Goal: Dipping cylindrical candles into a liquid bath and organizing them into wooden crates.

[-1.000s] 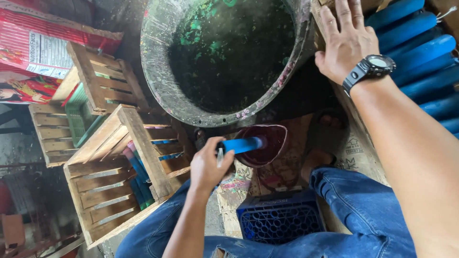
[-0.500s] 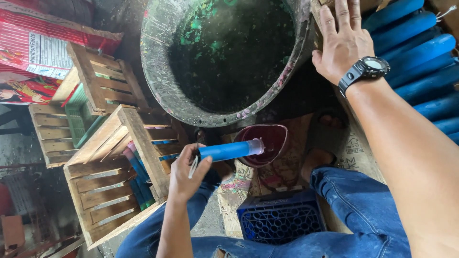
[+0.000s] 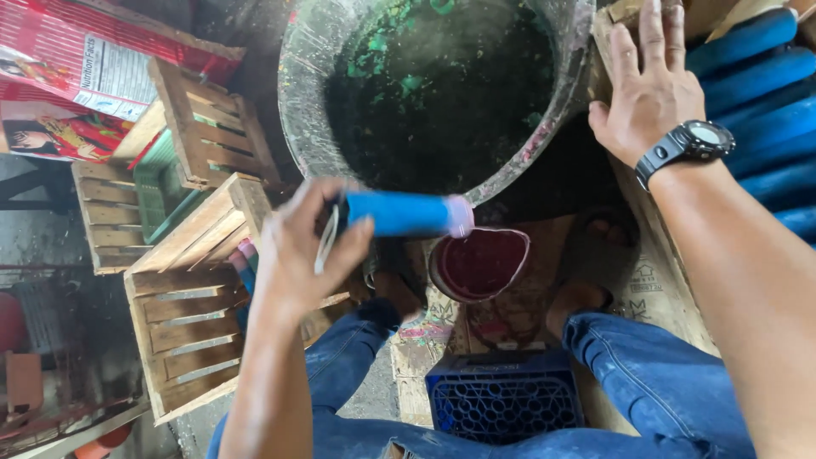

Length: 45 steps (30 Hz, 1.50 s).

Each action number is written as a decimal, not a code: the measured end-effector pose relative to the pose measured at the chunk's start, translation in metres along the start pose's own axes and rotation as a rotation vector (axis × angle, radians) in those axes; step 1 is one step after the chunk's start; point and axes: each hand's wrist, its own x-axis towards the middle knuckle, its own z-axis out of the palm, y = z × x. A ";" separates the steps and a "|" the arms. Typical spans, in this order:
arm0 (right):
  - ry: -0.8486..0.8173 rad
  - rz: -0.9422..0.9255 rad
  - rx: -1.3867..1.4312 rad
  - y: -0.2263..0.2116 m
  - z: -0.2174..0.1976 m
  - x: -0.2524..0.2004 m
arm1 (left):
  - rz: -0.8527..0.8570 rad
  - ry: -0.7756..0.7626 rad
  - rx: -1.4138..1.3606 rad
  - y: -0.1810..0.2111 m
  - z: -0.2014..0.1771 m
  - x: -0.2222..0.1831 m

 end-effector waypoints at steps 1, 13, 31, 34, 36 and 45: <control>-0.022 0.017 -0.007 0.000 0.000 0.000 | 0.027 0.035 0.020 -0.004 -0.002 0.009; 0.041 -0.024 0.049 0.005 0.007 0.002 | -0.245 0.019 0.379 -0.119 0.131 0.117; -0.026 0.029 0.026 0.000 0.002 0.004 | -0.891 0.188 -0.668 -0.138 0.116 0.079; -0.025 0.032 0.041 -0.001 0.000 0.003 | -0.822 0.243 -0.917 -0.141 0.100 0.061; -0.013 0.021 0.052 0.000 0.002 0.003 | -0.790 0.257 -0.902 -0.122 0.078 0.049; 0.093 -0.040 0.007 0.005 0.011 -0.001 | -0.435 0.072 -0.490 -0.039 0.011 -0.010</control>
